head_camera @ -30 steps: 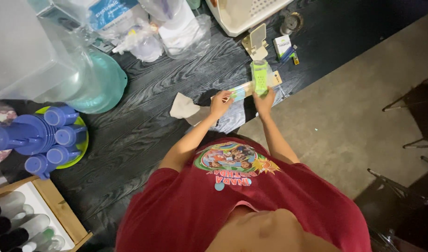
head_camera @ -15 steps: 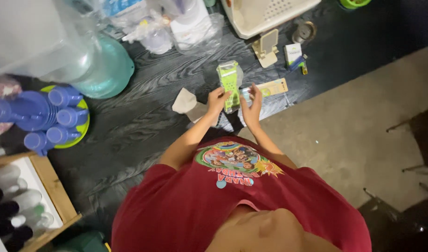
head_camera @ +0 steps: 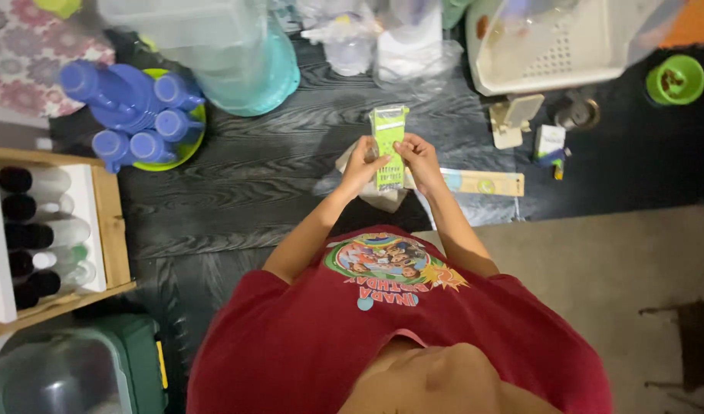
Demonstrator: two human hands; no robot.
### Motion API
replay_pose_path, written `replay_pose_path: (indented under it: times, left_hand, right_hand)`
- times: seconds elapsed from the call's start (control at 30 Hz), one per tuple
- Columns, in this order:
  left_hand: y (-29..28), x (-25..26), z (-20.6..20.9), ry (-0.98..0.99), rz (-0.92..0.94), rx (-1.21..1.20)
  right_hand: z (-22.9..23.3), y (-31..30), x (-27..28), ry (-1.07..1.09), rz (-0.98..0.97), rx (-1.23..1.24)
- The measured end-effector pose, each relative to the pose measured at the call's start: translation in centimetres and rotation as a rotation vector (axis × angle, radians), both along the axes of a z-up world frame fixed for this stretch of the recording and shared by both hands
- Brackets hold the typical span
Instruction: Cleaning a table by moving items and wiping the surface with a cloth.
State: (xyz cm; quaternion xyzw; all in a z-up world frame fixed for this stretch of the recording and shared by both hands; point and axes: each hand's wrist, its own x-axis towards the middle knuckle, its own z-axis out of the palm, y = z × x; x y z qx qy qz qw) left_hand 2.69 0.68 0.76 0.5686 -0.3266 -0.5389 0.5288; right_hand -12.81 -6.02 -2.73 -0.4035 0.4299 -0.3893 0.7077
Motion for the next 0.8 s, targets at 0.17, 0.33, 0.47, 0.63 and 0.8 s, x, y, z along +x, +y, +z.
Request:
replay_pose_path:
  times: [0.17, 0.33, 0.47, 0.63, 0.8]
  left_hand:
    - [0.0, 6.0, -6.5, 0.076, 0.174, -0.003]
    - [0.7, 11.3, -12.5, 0.095, 0.338, 0.029]
    - [-0.5, 14.6, -12.0, 0.049, 0.409, 0.051]
    - [-3.1, 18.9, -12.8, -0.178, 0.342, 0.002]
    - [-2.9, 20.8, -11.3, -0.073, 0.499, -0.008]
  right_hand:
    - [-1.3, -0.3, 7.0, 0.0, 0.063, -0.037]
    - [-1.4, 0.1, 13.3, 0.036, 0.093, -0.061]
    - [-0.3, -1.0, 16.5, 0.112, 0.121, -0.125]
    - [-3.3, -4.3, 19.0, 0.17, 0.186, -0.297]
    - [-1.9, -8.2, 19.6, 0.136, -0.136, -0.155]
